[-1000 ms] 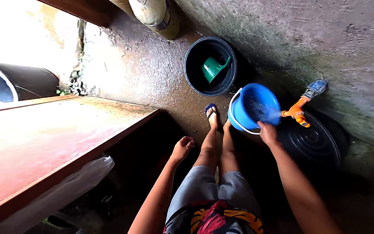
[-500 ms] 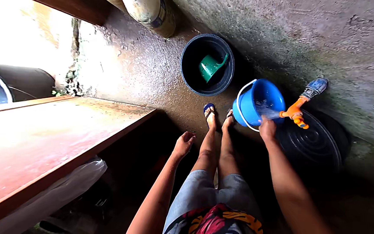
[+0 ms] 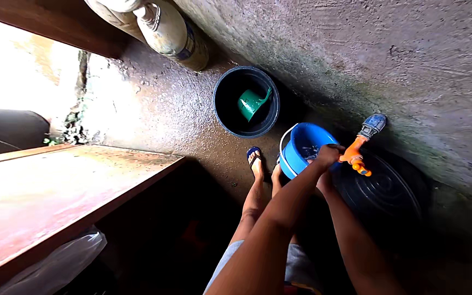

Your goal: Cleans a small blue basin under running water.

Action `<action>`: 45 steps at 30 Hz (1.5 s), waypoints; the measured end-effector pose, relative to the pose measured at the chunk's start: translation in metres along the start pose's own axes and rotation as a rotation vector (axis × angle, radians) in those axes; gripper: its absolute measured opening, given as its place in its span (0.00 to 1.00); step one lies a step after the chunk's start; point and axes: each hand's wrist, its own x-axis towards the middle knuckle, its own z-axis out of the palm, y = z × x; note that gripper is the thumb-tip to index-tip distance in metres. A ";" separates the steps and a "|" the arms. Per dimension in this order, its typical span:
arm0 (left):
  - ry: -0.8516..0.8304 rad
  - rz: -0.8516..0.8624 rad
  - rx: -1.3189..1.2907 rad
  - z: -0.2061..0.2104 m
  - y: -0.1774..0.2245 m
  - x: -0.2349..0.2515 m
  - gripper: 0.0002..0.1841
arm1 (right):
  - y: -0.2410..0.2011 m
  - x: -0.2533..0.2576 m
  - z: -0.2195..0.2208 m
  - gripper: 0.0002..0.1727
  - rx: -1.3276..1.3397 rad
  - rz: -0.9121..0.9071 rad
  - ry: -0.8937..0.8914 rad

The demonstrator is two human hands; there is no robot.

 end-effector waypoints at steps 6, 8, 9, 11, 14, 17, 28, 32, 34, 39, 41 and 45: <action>-0.249 -0.003 1.269 -0.077 -0.006 -0.017 0.24 | 0.014 0.038 -0.011 0.22 -0.090 -0.184 -0.149; -0.305 -0.060 1.420 -0.095 -0.031 -0.022 0.30 | 0.009 0.042 -0.019 0.21 -0.161 -0.218 -0.241; -0.285 -0.041 1.395 -0.100 -0.045 -0.023 0.26 | 0.008 0.041 -0.020 0.20 -0.168 -0.222 -0.242; -0.143 0.018 1.247 -0.102 -0.066 -0.023 0.20 | 0.009 0.036 -0.016 0.17 -0.055 -0.234 -0.093; 0.113 -0.001 1.040 -0.097 -0.077 -0.021 0.18 | 0.013 0.028 -0.004 0.17 0.243 -0.207 0.220; 0.319 -0.136 0.853 -0.103 -0.080 -0.018 0.17 | 0.017 0.021 0.003 0.20 0.599 -0.027 0.296; 0.756 -0.118 -0.039 -0.163 -0.188 0.006 0.23 | 0.004 0.018 -0.009 0.19 0.918 -0.015 0.233; 0.730 -0.078 -0.280 -0.139 -0.161 0.007 0.22 | 0.004 0.009 -0.021 0.20 1.006 -0.007 0.282; 0.711 -0.065 -0.311 -0.131 -0.144 0.004 0.23 | 0.003 0.006 -0.026 0.19 0.996 -0.013 0.302; 0.652 -0.001 -0.269 -0.136 -0.122 0.007 0.23 | -0.001 0.002 -0.029 0.20 0.974 0.011 0.384; 0.665 0.006 -0.204 -0.142 -0.113 0.010 0.22 | -0.006 0.002 -0.027 0.20 0.996 0.024 0.427; 0.653 -0.005 -0.026 -0.161 -0.114 0.013 0.21 | -0.014 0.002 -0.021 0.22 0.990 0.044 0.516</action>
